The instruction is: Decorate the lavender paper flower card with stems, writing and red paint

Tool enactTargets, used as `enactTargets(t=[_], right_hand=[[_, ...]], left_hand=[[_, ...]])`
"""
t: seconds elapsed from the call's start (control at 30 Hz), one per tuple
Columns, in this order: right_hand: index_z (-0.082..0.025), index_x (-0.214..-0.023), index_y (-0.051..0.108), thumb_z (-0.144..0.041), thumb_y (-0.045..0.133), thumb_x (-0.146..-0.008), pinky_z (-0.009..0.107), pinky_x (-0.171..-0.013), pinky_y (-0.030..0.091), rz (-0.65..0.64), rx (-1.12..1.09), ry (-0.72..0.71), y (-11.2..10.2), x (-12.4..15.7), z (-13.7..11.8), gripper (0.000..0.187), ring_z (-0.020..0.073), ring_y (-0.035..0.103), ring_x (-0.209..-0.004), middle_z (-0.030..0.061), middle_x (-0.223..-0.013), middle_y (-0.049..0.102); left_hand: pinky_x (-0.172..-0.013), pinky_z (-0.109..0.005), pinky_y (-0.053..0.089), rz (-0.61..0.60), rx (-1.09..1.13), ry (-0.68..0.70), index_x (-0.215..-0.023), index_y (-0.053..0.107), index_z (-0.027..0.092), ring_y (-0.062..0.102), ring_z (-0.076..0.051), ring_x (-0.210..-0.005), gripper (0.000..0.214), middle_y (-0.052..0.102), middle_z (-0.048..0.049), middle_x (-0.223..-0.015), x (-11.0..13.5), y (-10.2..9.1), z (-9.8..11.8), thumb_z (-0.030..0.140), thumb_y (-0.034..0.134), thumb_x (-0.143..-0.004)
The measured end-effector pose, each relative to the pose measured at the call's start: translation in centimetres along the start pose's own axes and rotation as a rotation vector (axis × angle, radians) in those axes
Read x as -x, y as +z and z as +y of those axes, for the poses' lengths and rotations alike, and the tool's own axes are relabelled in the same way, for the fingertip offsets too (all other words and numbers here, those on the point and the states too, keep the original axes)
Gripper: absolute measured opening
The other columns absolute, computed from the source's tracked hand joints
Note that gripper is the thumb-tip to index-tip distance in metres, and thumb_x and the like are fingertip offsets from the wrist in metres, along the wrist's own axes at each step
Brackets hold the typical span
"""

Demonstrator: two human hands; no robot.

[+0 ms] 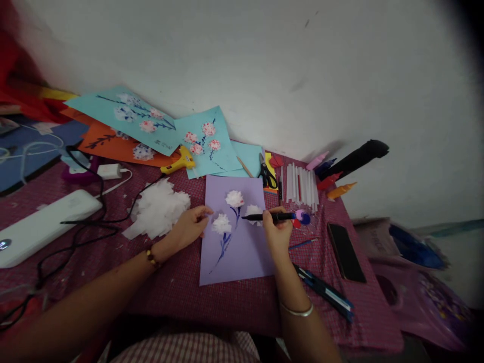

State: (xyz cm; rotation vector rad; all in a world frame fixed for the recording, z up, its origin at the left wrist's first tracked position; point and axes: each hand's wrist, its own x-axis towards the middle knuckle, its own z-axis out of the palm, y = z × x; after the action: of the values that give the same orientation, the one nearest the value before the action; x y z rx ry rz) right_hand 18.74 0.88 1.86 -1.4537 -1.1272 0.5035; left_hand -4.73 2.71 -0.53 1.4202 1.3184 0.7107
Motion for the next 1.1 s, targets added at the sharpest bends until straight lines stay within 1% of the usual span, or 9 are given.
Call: enactTargets(t=[0.13, 0.27, 0.4, 0.5, 0.57, 0.7, 0.87, 1.0, 1.1], right_hand=[[-0.020, -0.069, 0.052, -0.028, 0.059, -0.076, 0.024, -0.056, 0.040, -0.057, -0.020, -0.029, 0.0, 0.2, 0.4, 0.013, 0.0117, 0.047, -0.056, -0.0053, -0.059, 0.050], [-0.019, -0.076, 0.058, -0.024, 0.060, -0.074, 0.024, -0.058, 0.041, -0.151, -0.033, -0.069, 0.0, 0.6, 0.8, 0.005, 0.0123, 0.052, -0.060, -0.0035, -0.067, 0.056], [-0.020, -0.081, 0.061, -0.021, 0.062, -0.073, 0.023, -0.059, 0.042, -0.223, -0.045, -0.116, -0.4, 0.9, 0.8, 0.008, 0.0124, 0.053, -0.063, -0.0030, -0.072, 0.059], [-0.020, -0.084, 0.061, -0.028, 0.060, -0.079, 0.023, -0.056, 0.041, -0.289, -0.122, -0.114, -1.0, 1.1, 0.3, 0.009, 0.0116, 0.052, -0.058, -0.0035, -0.067, 0.058], [-0.019, -0.087, 0.060, -0.035, 0.058, -0.083, 0.022, -0.050, 0.039, -0.313, -0.220, -0.054, -1.4, 1.1, -0.2, 0.016, 0.0109, 0.050, -0.051, -0.0052, -0.058, 0.054], [-0.019, -0.084, 0.058, -0.043, 0.060, -0.081, 0.023, -0.045, 0.039, -0.302, -0.308, 0.026, -2.3, 0.5, -0.8, 0.024, 0.0112, 0.049, -0.043, -0.0056, -0.050, 0.054], [-0.020, -0.070, 0.055, -0.041, 0.062, -0.078, 0.023, -0.041, 0.035, -0.267, -0.218, -0.009, -2.4, 0.6, -0.3, 0.023, 0.0107, 0.045, -0.040, -0.0058, -0.046, 0.049], [-0.021, -0.069, 0.055, -0.031, 0.061, -0.075, 0.024, -0.050, 0.039, -0.226, -0.119, -0.097, -2.0, 2.0, 0.2, 0.013, 0.0124, 0.049, -0.051, -0.0041, -0.055, 0.051], [-0.020, -0.069, 0.057, -0.024, 0.061, -0.072, 0.026, -0.058, 0.040, -0.240, -0.048, -0.162, -2.0, 2.6, 0.4, 0.007, 0.0138, 0.051, -0.060, -0.0024, -0.063, 0.054]], left_hand=[[-0.047, -0.024, 0.047, 0.002, -0.024, 0.031, -0.101, 0.060, 0.017, 0.051, -0.011, -0.048, 0.031, 0.052, 0.0033, -0.068, -0.1, -0.1, 0.0, 0.029, 0.049, -0.075], [-0.048, -0.025, 0.050, 0.002, -0.053, 0.058, -0.103, 0.059, 0.016, 0.050, -0.011, -0.051, 0.034, 0.047, 0.0044, -0.066, -0.3, -0.2, -0.3, 0.028, 0.049, -0.073], [-0.049, -0.026, 0.050, -0.001, -0.108, 0.089, -0.105, 0.058, 0.015, 0.051, -0.012, -0.054, 0.036, 0.049, 0.0038, -0.068, -0.5, -0.2, -0.8, 0.027, 0.048, -0.072], [-0.051, -0.025, 0.045, 0.003, -0.193, 0.151, -0.103, 0.060, 0.016, 0.052, -0.013, -0.056, 0.034, 0.052, 0.0030, -0.068, -0.3, -0.4, -1.1, 0.029, 0.048, -0.074], [-0.054, -0.025, 0.042, 0.020, -0.266, 0.205, -0.101, 0.061, 0.017, 0.051, -0.013, -0.058, 0.032, 0.052, 0.0029, -0.066, -0.2, -0.5, -1.0, 0.028, 0.048, -0.074], [-0.057, -0.025, 0.040, 0.029, -0.397, 0.241, -0.100, 0.064, 0.017, 0.054, -0.015, -0.060, 0.033, 0.057, 0.0013, -0.066, 0.0, -0.8, 0.2, 0.022, 0.046, -0.073], [-0.052, -0.024, 0.040, -0.087, -0.503, 0.189, -0.095, 0.070, 0.016, 0.057, -0.014, -0.048, 0.036, 0.060, 0.0017, -0.054, -0.5, -1.3, 2.1, 0.013, 0.047, -0.067], [-0.050, -0.023, 0.041, -0.092, -0.506, 0.166, -0.096, 0.070, 0.013, 0.060, -0.015, -0.049, 0.037, 0.066, -0.0025, -0.062, -0.8, -1.3, 2.3, 0.013, 0.046, -0.067], [-0.050, -0.023, 0.043, -0.098, -0.479, 0.173, -0.097, 0.069, 0.012, 0.061, -0.015, -0.050, 0.037, 0.067, -0.0040, -0.068, -0.7, -1.3, 1.8, 0.014, 0.046, -0.069]])
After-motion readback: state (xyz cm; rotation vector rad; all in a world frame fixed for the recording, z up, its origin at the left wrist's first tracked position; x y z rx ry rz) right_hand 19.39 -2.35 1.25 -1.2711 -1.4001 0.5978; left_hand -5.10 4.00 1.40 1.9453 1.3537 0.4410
